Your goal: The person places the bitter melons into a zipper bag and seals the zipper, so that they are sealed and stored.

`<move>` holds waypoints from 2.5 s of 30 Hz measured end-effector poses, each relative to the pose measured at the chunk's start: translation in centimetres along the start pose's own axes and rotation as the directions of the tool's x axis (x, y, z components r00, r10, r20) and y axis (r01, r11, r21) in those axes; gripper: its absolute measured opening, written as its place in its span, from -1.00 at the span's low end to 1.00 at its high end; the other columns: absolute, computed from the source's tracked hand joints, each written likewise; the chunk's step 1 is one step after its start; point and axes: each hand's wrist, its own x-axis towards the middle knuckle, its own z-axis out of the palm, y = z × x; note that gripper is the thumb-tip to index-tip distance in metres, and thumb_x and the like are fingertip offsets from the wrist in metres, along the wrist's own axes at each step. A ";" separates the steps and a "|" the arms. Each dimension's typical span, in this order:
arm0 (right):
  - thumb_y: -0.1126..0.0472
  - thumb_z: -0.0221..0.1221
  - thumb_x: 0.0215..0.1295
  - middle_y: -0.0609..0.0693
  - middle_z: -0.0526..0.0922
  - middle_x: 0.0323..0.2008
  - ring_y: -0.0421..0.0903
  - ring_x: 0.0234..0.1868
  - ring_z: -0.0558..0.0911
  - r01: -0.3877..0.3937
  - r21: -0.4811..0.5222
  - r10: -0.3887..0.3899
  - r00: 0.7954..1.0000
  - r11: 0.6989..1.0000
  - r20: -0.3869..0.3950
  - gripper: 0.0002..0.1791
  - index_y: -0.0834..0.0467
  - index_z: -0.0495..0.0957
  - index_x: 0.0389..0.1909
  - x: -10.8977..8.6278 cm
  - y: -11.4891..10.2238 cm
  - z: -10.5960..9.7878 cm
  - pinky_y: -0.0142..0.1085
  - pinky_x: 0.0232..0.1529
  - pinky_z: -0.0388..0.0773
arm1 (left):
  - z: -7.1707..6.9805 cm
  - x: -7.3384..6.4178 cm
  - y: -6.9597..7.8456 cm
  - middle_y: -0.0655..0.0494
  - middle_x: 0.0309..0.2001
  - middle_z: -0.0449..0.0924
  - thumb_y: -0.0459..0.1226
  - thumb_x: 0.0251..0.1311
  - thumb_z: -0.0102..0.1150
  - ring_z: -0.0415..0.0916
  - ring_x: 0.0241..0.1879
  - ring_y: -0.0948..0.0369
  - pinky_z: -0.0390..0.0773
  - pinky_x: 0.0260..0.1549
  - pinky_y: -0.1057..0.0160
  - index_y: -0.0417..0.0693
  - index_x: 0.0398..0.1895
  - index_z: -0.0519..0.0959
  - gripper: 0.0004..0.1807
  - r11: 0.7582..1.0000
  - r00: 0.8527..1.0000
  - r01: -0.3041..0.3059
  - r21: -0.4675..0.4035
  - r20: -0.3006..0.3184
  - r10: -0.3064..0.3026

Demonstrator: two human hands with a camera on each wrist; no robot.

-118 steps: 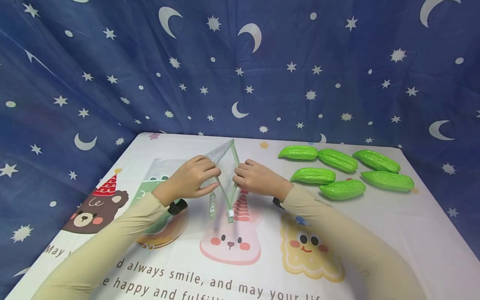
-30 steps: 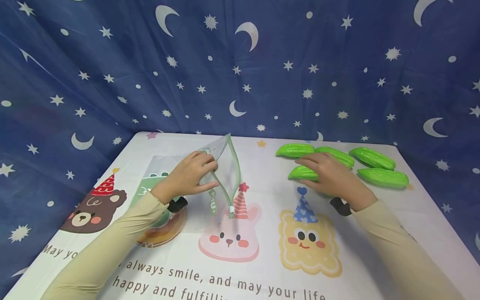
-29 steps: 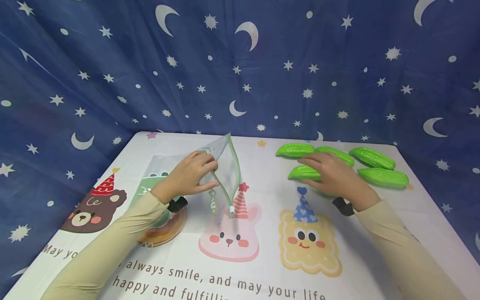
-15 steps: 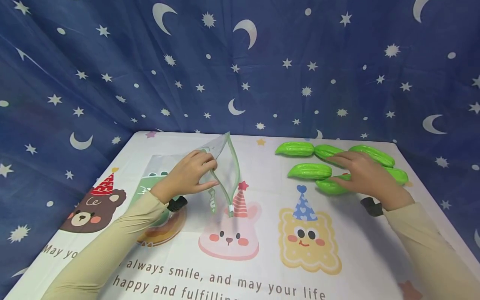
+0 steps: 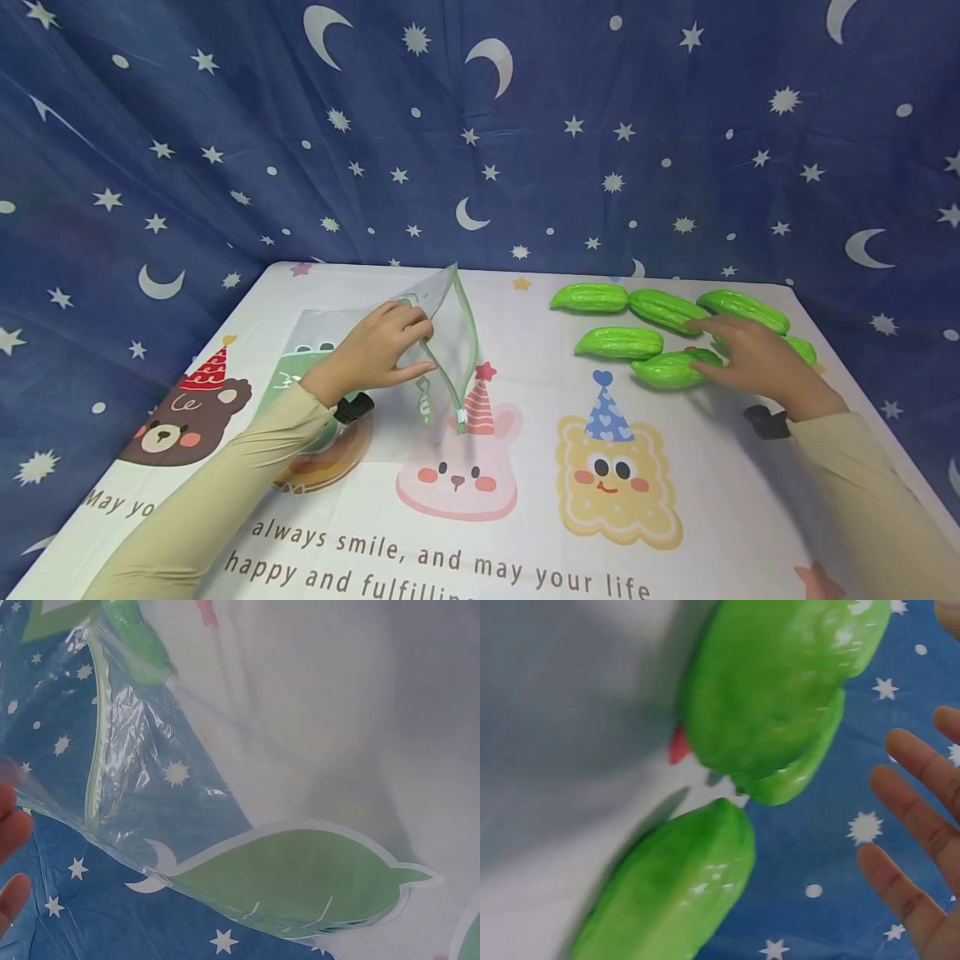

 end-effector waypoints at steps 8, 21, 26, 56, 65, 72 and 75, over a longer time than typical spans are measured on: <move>0.11 0.47 -0.25 0.33 0.56 0.00 0.32 -0.02 0.53 0.039 -0.108 -0.034 0.998 0.993 0.048 -0.27 0.20 0.49 0.06 -0.6 1.1 1.4 0.21 -0.10 0.45 | 0.2 0.0 -0.1 0.09 -0.40 0.35 0.04 0.12 0.15 0.33 -0.38 0.14 0.40 -0.09 0.11 -0.08 -0.34 0.38 -0.61 1.000 1.000 -0.001 -0.001 0.001 0.001; 0.19 0.40 -0.17 0.31 0.58 -0.03 0.31 0.00 0.54 0.035 -0.179 -0.007 0.989 0.983 0.151 -0.38 0.27 0.52 0.01 -1.0 1.4 2.6 0.21 -0.02 0.44 | 0.3 0.0 -0.2 0.08 -0.40 0.36 0.04 0.11 0.15 0.35 -0.37 0.14 0.40 -0.08 0.12 -0.09 -0.35 0.39 -0.61 1.000 1.000 -0.009 0.002 -0.012 0.009; 0.21 0.38 -0.16 0.30 0.59 -0.05 0.30 0.00 0.54 0.043 -0.192 -0.013 0.987 0.980 0.159 -0.40 0.28 0.52 0.01 -1.0 1.4 2.8 0.23 -0.03 0.44 | 0.4 -0.1 -0.2 0.08 -0.40 0.36 0.04 0.11 0.15 0.36 -0.37 0.13 0.40 -0.07 0.11 -0.09 -0.34 0.39 -0.62 1.000 1.000 -0.008 0.002 -0.007 0.008; 0.20 0.51 -0.41 0.19 0.62 -0.18 0.20 -0.09 0.56 0.156 -0.225 -0.145 0.987 0.962 0.065 -0.36 0.25 0.59 -0.13 -1.1 1.0 2.3 0.17 -0.09 0.47 | 0.5 0.0 -0.1 0.07 -0.40 0.37 0.04 0.12 0.16 0.34 -0.38 0.14 0.37 -0.13 0.13 -0.09 -0.34 0.40 -0.61 1.000 1.000 0.002 0.006 0.009 -0.002; -0.03 0.38 -0.09 0.28 0.61 -0.23 0.23 -0.19 0.57 0.263 -0.233 -0.294 0.950 0.936 -0.110 -0.40 0.39 0.56 -0.17 -1.4 1.3 2.4 0.13 -0.15 0.49 | 0.6 0.1 -0.2 0.08 -0.40 0.36 0.04 0.12 0.15 0.33 -0.38 0.14 0.36 -0.14 0.13 -0.09 -0.34 0.40 -0.61 1.000 1.000 -0.002 0.001 0.012 0.002; -0.36 -0.45 0.30 0.28 0.61 -0.26 0.23 -0.22 0.57 0.304 -0.244 -0.362 0.899 0.921 -0.246 -0.09 0.39 0.53 -0.15 -1.1 1.1 2.0 0.11 -0.21 0.50 | 0.8 0.1 -0.2 0.08 -0.40 0.36 0.04 0.13 0.15 0.35 -0.37 0.14 0.37 -0.12 0.12 -0.09 -0.33 0.40 -0.61 1.000 1.000 -0.006 -0.003 0.012 0.006; -0.33 -0.40 0.33 0.28 0.61 -0.26 0.23 -0.22 0.57 0.320 -0.246 -0.382 0.882 0.915 -0.275 -0.13 0.39 0.52 -0.15 -0.9 1.0 1.6 0.09 -0.21 0.49 | 0.8 0.2 -0.2 0.08 -0.39 0.37 0.04 0.12 0.15 0.35 -0.37 0.14 0.38 -0.12 0.12 -0.09 -0.32 0.41 -0.61 1.000 1.000 -0.010 0.001 0.005 0.010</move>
